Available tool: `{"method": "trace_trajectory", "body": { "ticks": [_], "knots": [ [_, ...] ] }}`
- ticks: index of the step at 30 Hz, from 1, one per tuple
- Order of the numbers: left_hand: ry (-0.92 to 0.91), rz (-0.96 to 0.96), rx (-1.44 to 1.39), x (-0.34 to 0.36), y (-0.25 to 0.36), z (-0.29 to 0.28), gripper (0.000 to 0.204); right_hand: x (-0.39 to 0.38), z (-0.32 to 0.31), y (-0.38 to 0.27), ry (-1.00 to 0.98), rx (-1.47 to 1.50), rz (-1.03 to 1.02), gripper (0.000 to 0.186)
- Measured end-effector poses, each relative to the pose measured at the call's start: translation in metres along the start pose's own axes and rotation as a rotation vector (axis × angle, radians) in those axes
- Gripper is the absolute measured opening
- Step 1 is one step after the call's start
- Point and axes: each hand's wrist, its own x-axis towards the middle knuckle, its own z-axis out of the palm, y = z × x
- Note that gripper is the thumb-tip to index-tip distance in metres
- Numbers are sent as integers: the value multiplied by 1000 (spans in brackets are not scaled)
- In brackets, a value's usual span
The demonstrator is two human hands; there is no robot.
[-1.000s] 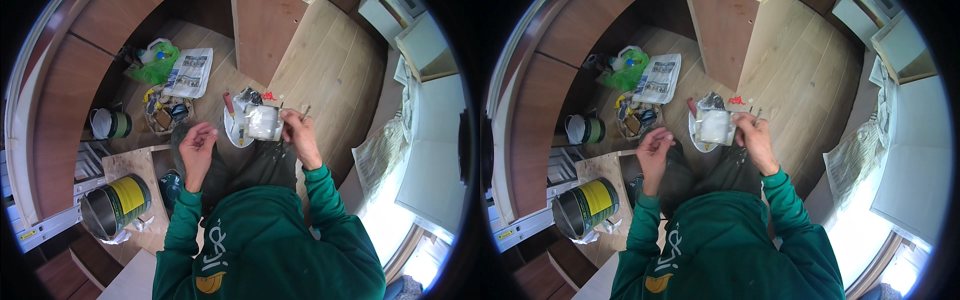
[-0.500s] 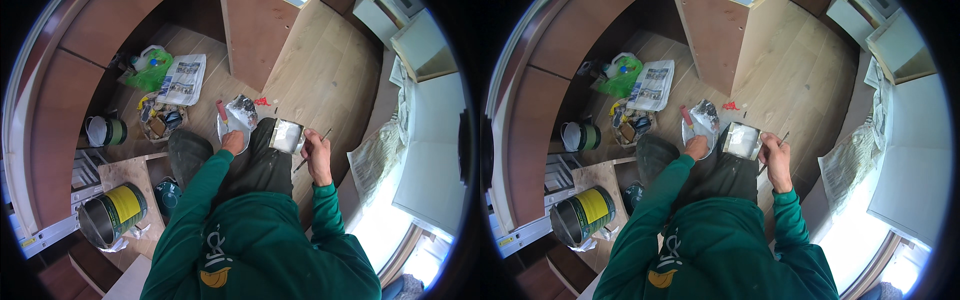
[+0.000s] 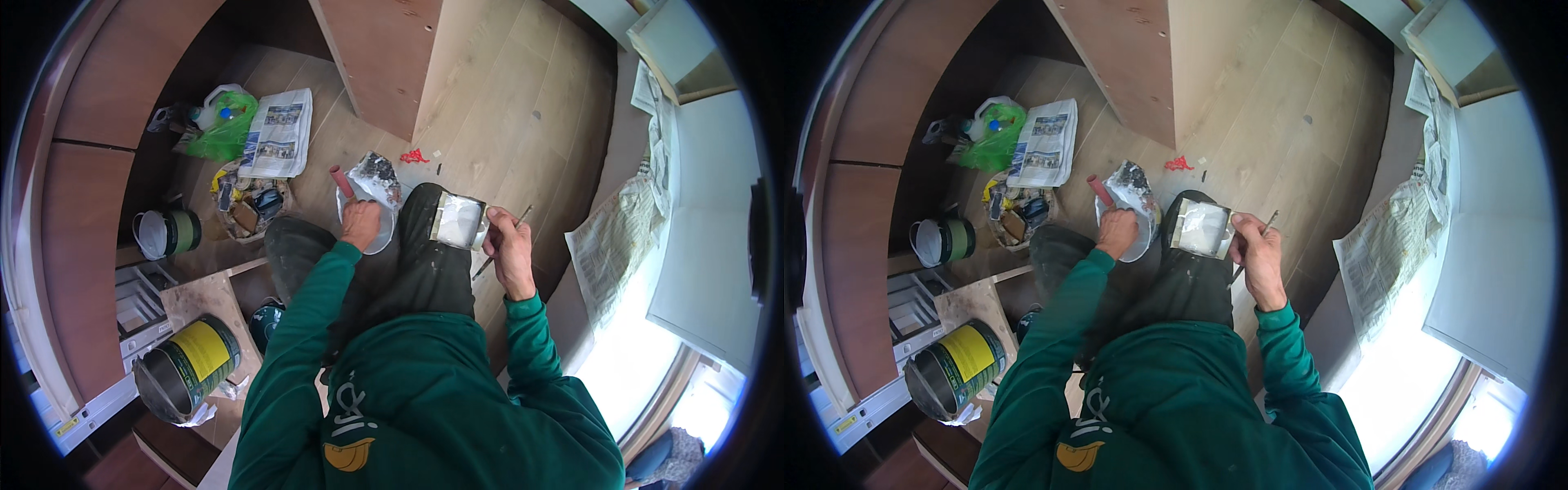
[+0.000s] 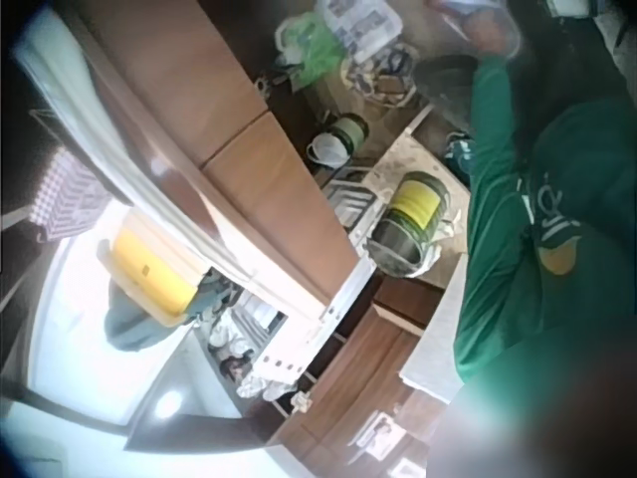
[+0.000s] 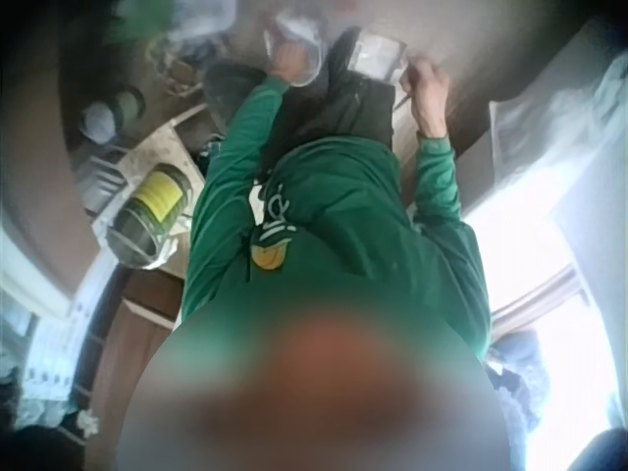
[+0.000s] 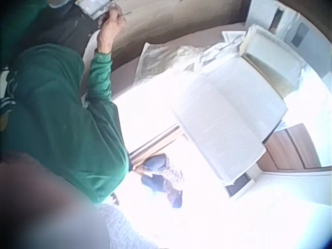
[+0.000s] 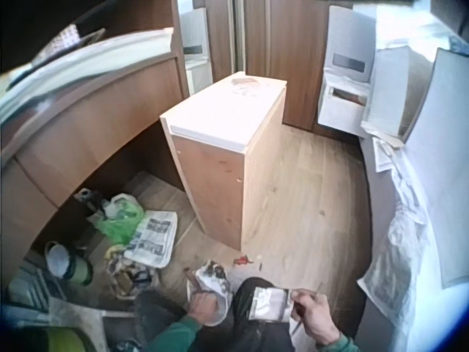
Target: The person sits on the floor and prepares a small amount of white paint in a metal container. They use a putty knife to transfer paint from a larger bucket into the small container, then use a small brush to stir and spread the paint within the container. The person also wipes the rim of the paint bucket with a cloth.
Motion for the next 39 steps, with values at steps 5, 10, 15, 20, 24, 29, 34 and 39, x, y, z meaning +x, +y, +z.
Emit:
{"method": "trace_trajectory", "body": {
  "ticks": [5,10,15,20,24,29,34,39],
  "knots": [
    [19,-73,-59,-8,-2,1,17,2,-1,5,5,6,24,22],
    [-41,-95,-149,-12,-1,2,23,3,-7,7,-4,22,20,24],
    [31,-84,-151,-14,-2,1,22,2,-14,6,8,3,11,25],
    [4,-41,-164,-2,-2,14,16,0,-9,9,38,37,35,23],
    [-154,82,-138,-1,1,18,14,-1,-10,8,38,31,30,23],
    [-85,-24,-152,-7,5,-3,17,0,-16,9,36,21,29,24],
    [-10,-36,-221,-21,6,-17,18,0,-7,13,14,70,34,22],
    [-171,69,-120,-20,5,-7,14,-2,-1,10,12,65,30,22]
  ]
}}
